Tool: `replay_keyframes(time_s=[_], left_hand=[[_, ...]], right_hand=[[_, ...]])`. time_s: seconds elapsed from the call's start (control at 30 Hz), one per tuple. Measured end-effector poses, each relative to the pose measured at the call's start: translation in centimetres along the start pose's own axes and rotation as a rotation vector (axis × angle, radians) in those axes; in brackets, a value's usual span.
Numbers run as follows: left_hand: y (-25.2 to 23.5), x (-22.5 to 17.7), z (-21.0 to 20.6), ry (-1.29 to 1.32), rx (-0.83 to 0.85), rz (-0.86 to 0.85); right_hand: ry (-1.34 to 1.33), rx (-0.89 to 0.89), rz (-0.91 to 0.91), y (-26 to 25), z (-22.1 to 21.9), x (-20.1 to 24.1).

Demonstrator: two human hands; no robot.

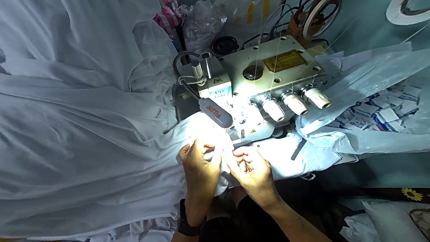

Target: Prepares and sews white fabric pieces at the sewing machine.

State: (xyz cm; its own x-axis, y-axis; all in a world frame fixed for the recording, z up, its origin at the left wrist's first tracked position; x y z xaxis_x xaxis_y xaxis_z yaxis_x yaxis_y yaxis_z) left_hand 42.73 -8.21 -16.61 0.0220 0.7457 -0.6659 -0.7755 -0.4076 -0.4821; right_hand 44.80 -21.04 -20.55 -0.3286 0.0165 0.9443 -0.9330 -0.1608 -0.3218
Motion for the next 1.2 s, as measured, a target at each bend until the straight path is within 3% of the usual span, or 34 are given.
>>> replay_keyframes(time_s=[0.23, 0.47, 0.6, 0.83, 0.9, 1.03, 1.1, 1.2], left_hand=[[2.1, -2.3, 1.8, 0.098, 0.100, 0.018], [1.8, -0.7, 3.2, 0.368, 0.120, 0.224], [2.2, -0.9, 2.5, 0.401, 0.141, 0.209], [1.9, -0.8, 2.5, 0.477, 0.223, 0.248], [1.8, -0.5, 2.8, 0.421, 0.256, 0.289], [1.9, 0.0, 3.2, 0.407, 0.284, 0.353], [2.1, -0.1, 3.1, 0.418, 0.276, 0.356], [2.2, -0.2, 2.9, 0.429, 0.254, 0.354]], right_hand=[[0.024, 0.035, -0.009, -0.3, 0.3, 0.0], [0.167, -0.044, 0.030, -0.2, 2.0, 0.3], [0.130, -0.045, 0.105, -0.7, 1.9, 0.8], [-0.087, 0.264, -0.014, -2.0, 2.2, 1.0], [0.080, 0.243, 0.032, -2.3, 3.5, 0.8], [0.698, -0.049, 0.136, -3.1, 7.0, 0.0], [0.903, -0.117, 0.094, -3.0, 7.7, 0.4], [0.752, 0.010, -0.006, -1.8, 7.3, 1.7]])
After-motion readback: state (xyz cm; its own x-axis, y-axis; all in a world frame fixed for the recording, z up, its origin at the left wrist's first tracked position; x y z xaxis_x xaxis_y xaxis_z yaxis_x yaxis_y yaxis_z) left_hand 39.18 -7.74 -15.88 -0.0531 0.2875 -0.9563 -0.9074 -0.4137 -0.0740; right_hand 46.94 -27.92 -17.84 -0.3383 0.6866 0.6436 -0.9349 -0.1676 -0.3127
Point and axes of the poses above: each hand's wrist, its own y-axis away from the middle knuckle, its own z-axis out of the back of the hand, x = y × z, the point moved 1 cm from there along -y, towards the middle knuckle
